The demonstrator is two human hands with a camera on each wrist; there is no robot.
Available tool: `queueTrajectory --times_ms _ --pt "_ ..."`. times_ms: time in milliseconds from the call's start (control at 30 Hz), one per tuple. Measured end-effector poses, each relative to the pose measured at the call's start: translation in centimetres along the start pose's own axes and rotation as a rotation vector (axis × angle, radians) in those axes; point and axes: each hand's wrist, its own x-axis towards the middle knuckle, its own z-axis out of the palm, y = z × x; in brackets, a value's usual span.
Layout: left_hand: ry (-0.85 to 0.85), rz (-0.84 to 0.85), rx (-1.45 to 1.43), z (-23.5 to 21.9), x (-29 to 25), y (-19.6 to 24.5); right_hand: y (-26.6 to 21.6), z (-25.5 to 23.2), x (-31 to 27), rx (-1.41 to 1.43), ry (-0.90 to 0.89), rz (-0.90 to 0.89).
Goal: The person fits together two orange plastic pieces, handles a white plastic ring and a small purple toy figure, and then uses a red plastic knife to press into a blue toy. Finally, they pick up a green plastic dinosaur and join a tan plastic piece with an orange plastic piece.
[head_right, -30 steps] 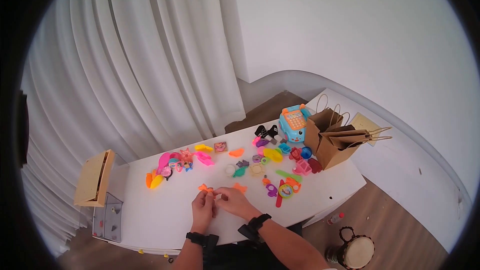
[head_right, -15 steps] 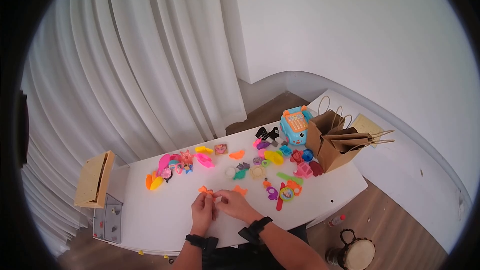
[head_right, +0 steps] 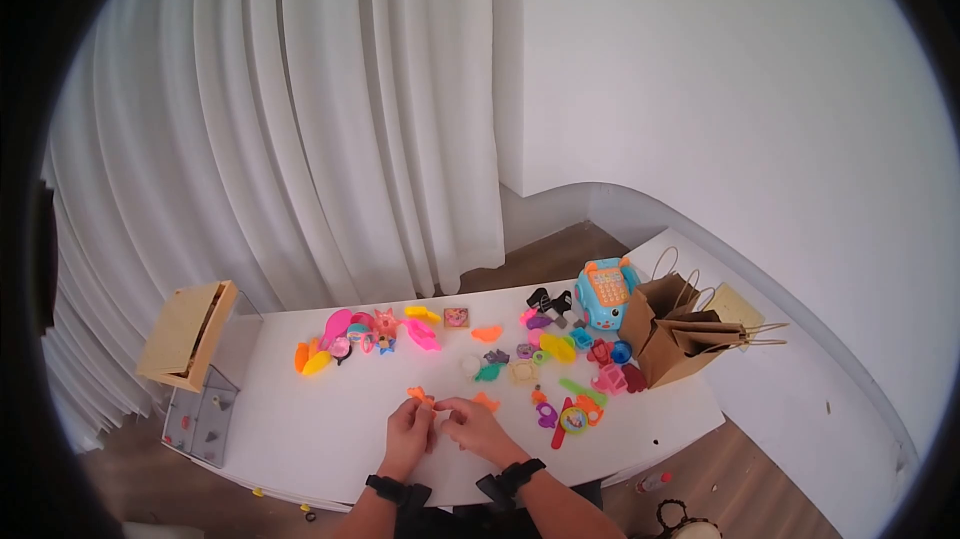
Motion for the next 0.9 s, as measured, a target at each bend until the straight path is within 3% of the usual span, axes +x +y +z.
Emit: queueTrajectory --times_ms 533,900 --pt "0.017 -0.045 0.020 0.19 -0.13 0.07 -0.73 -0.10 0.06 -0.015 -0.016 0.030" --pt "0.037 0.014 0.024 0.04 0.07 -0.69 -0.13 0.16 0.06 -0.055 0.004 -0.057"
